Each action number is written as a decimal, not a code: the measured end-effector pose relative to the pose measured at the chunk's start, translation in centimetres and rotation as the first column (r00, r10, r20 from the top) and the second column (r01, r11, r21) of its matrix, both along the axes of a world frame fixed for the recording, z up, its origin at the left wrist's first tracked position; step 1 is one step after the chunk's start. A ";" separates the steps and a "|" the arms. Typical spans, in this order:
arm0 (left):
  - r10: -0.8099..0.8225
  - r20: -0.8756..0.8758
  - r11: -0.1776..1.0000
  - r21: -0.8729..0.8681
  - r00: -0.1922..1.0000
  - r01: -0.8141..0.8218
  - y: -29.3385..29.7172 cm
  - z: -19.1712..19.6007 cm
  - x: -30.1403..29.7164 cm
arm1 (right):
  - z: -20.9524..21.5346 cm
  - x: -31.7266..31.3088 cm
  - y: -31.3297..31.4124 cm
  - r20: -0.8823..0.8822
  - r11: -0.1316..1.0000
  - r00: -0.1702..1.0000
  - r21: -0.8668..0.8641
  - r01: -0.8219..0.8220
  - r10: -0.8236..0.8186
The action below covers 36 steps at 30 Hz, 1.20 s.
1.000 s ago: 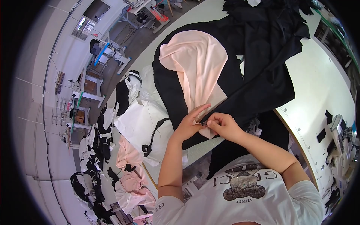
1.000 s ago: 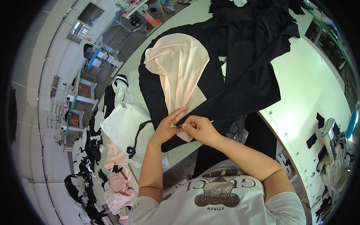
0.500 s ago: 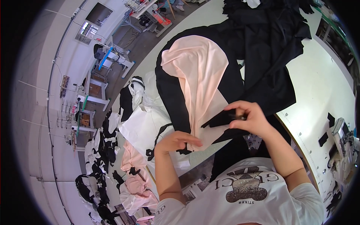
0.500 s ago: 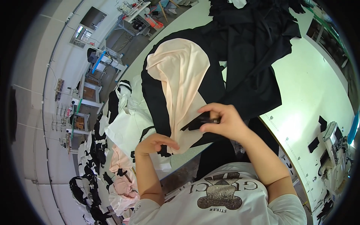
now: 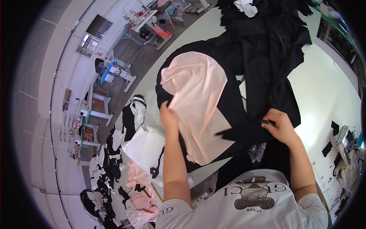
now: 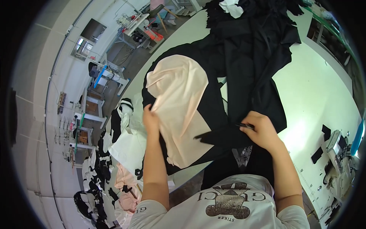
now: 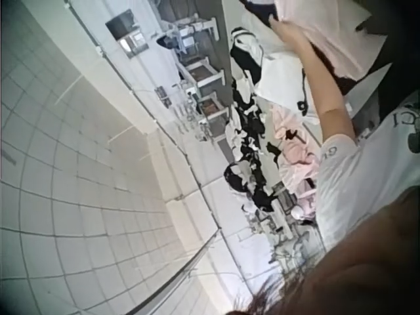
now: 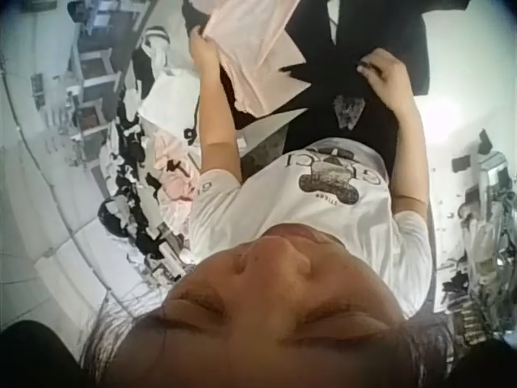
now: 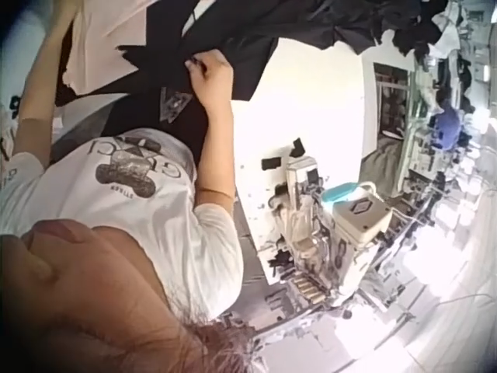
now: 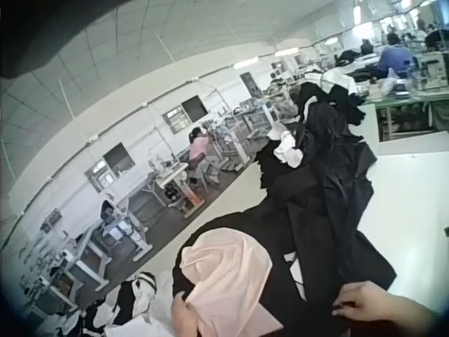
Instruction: Trimming excess threads from black fabric pieces using hand snips in a factory setting.
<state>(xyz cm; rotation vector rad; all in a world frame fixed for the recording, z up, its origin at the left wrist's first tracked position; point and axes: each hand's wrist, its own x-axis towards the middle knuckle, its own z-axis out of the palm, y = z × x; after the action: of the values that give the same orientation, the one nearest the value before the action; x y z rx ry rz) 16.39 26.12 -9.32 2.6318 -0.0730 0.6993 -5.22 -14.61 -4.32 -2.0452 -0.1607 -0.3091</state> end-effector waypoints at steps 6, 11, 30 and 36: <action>-0.303 0.056 0.946 0.134 0.951 0.294 -4.3 2.8 -1.6 | 1.2 -3.9 -3.2 -0.111 0.993 0.993 0.112 0.043 -0.031; -0.552 -0.518 0.796 -0.096 0.653 0.597 -14.5 2.9 -10.6 | 1.1 -4.2 -3.5 -0.056 0.980 0.991 0.150 0.128 -0.121; -0.866 0.211 0.414 -0.204 0.453 0.887 -26.3 12.2 -21.3 | 10.1 -8.0 -2.5 0.171 0.999 0.985 0.050 -0.011 0.003; -0.716 0.460 0.107 -0.671 0.525 0.734 -28.4 12.9 -20.4 | 17.5 -5.2 -2.8 0.565 0.897 0.821 -0.319 0.305 -0.078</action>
<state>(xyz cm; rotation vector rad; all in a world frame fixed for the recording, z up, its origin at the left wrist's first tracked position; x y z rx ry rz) -4.05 -2.26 3.61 1.3172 -0.8149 0.2381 -10.43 -17.45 13.16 -2.3311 -0.3869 -1.0689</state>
